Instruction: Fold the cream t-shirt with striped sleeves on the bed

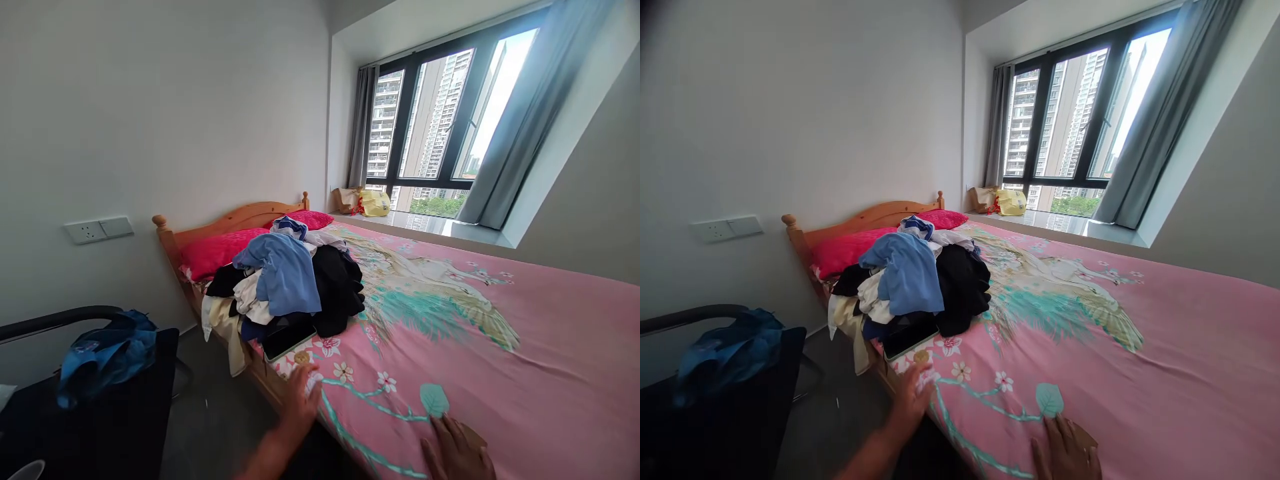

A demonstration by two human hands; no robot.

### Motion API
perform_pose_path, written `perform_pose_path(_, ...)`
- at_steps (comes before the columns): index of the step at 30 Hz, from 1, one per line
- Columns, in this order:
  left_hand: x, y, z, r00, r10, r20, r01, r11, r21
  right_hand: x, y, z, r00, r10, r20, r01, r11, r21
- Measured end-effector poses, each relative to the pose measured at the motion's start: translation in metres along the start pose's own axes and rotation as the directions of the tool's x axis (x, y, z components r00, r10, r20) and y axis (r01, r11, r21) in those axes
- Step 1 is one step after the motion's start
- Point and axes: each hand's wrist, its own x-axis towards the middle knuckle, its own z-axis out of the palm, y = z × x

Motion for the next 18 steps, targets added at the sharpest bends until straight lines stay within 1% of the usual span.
perform_pose_path(1,0.026,-0.002,-0.018,0.981,0.101,-0.168,-0.08,0.988,0.131,0.0,0.002,-0.001,1.0,-0.011,-0.018,0.011,1.0,0.012)
perform_pose_path(2,0.051,-0.003,-0.034,0.945,0.18,-0.272,-0.109,0.96,0.257,0.0,0.004,-0.002,0.999,-0.021,-0.035,0.022,0.999,0.024)
perform_pose_path(3,0.074,-0.004,-0.05,0.906,0.227,-0.358,-0.089,0.927,0.364,0.001,0.005,-0.003,0.998,-0.031,-0.048,0.033,0.999,0.034)
perform_pose_path(4,0.094,-0.004,-0.063,0.888,0.253,-0.383,-0.059,0.89,0.453,0.001,0.005,-0.004,0.997,-0.038,-0.061,0.041,0.998,0.041)
perform_pose_path(5,0.11,-0.003,-0.074,0.883,0.255,-0.394,-0.023,0.861,0.507,0.002,0.004,-0.005,0.996,-0.044,-0.074,0.047,0.998,0.046)
perform_pose_path(6,0.123,-0.002,-0.083,0.888,0.23,-0.398,0.005,0.861,0.509,0.002,0.003,-0.006,0.995,-0.051,-0.087,0.055,0.997,0.05)
perform_pose_path(7,0.133,-0.001,-0.091,0.897,0.184,-0.401,0.028,0.883,0.469,0.003,0.002,-0.008,0.993,-0.058,-0.101,0.063,0.997,0.051)
perform_pose_path(9,0.146,0.003,-0.102,0.91,0.074,-0.408,0.062,0.948,0.311,0.005,-0.001,-0.012,0.989,-0.067,-0.131,0.074,0.996,0.046)
perform_pose_path(11,0.155,0.012,-0.111,0.907,-0.009,-0.42,0.084,0.983,0.161,0.006,-0.003,-0.016,0.986,-0.073,-0.153,0.08,0.996,0.041)
perform_pose_path(13,0.166,0.03,-0.119,0.896,-0.042,-0.442,0.084,0.994,0.076,0.007,-0.004,-0.019,0.985,-0.066,-0.159,0.074,0.996,0.042)
perform_pose_path(15,0.18,0.06,-0.124,0.877,-0.064,-0.476,0.058,0.998,-0.027,0.007,-0.006,-0.022,0.988,-0.05,-0.148,0.059,0.997,0.052)
perform_pose_path(17,0.19,0.104,-0.119,0.863,-0.062,-0.501,-0.003,0.992,-0.128,0.006,-0.007,-0.023,0.99,-0.026,-0.135,0.036,0.997,0.071)
perform_pose_path(18,0.192,0.131,-0.112,0.864,-0.045,-0.502,-0.047,0.984,-0.17,0.007,-0.007,-0.024,0.991,-0.01,-0.13,0.021,0.996,0.085)
